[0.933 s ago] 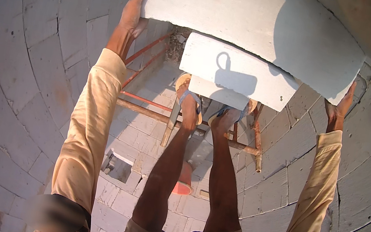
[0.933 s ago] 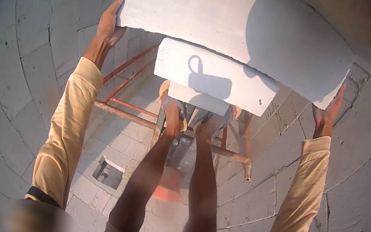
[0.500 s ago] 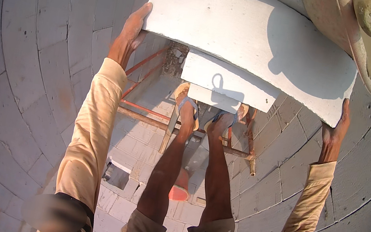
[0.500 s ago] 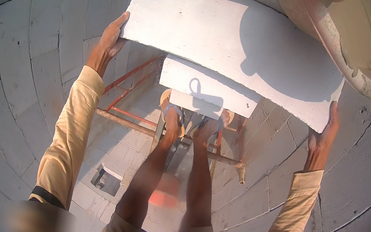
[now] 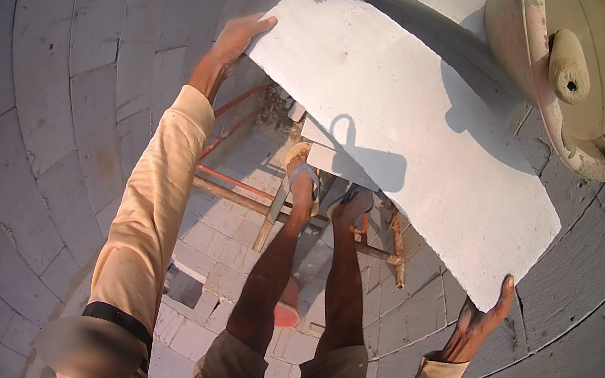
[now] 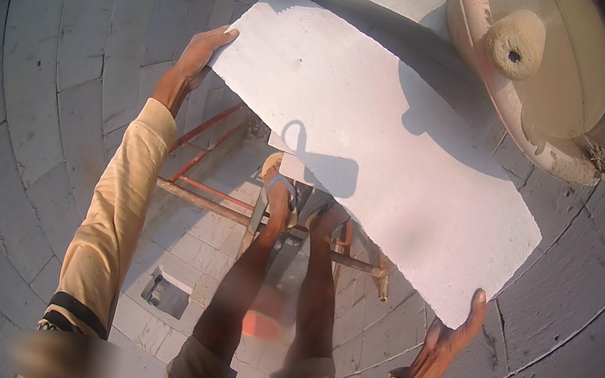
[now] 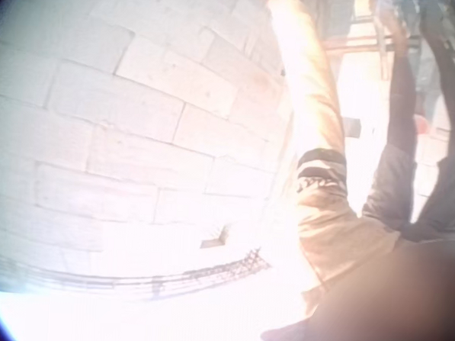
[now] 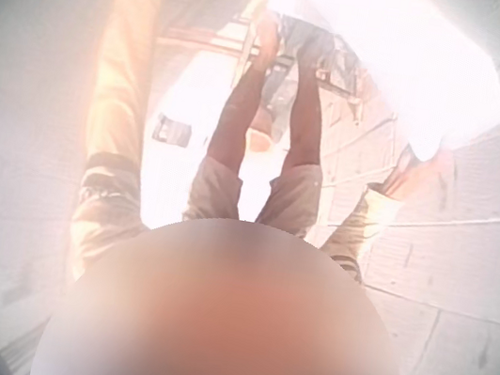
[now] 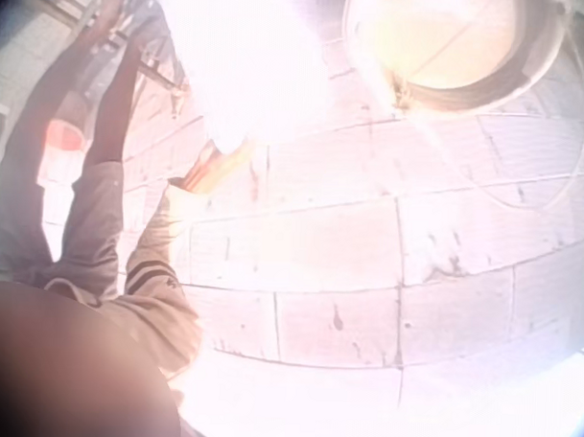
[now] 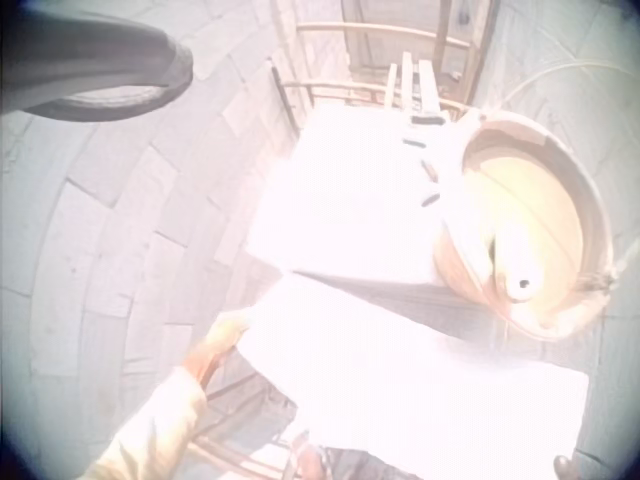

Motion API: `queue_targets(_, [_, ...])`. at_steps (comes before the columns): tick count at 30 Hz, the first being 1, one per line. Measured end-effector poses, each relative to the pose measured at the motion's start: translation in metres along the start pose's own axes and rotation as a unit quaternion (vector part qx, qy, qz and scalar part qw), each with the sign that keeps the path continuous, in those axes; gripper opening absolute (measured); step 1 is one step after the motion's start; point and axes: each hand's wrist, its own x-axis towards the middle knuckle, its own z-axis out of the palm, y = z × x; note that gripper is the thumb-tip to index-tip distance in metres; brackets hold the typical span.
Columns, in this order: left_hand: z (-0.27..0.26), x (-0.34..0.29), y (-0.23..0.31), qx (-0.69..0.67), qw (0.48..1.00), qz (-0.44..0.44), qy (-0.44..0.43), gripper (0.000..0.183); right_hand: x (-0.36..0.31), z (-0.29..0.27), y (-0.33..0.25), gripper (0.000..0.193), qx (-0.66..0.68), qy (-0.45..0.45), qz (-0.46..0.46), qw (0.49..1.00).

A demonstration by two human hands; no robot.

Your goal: The person lifts and stacks white blocks on scaffolding, then uses a trowel to apply mortar to a wall and places additional blocks on top. The person repeatedly scoops mortar and spreads it along the wall before positioning blocks.

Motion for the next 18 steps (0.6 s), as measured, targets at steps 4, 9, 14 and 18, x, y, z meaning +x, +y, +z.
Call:
queue_targets(4, [0.018, 0.000, 0.003, 0.014, 0.999, -0.015, -0.040, 0.063, -0.091, -0.012, -0.032, 0.072, -0.021, 0.021, -0.076, 0.997])
queue_targets(9, [0.066, -0.003, 0.005, 0.010, 0.998, -0.035, -0.058, 0.062, -0.182, -0.003, -0.090, 0.099, -0.136, 0.126, -0.132, 0.974])
queue_targets(14, [0.112, 0.013, -0.004, 0.002, 1.000, -0.007, -0.005, 0.052, -0.222, 0.017, -0.118, 0.098, -0.233, 0.136, -0.184, 0.945])
queue_targets(18, [0.119, 0.024, -0.021, -0.084, 0.993, -0.070, -0.036, 0.056, -0.242, 0.029, -0.128, 0.097, -0.299, 0.143, -0.213, 0.919])
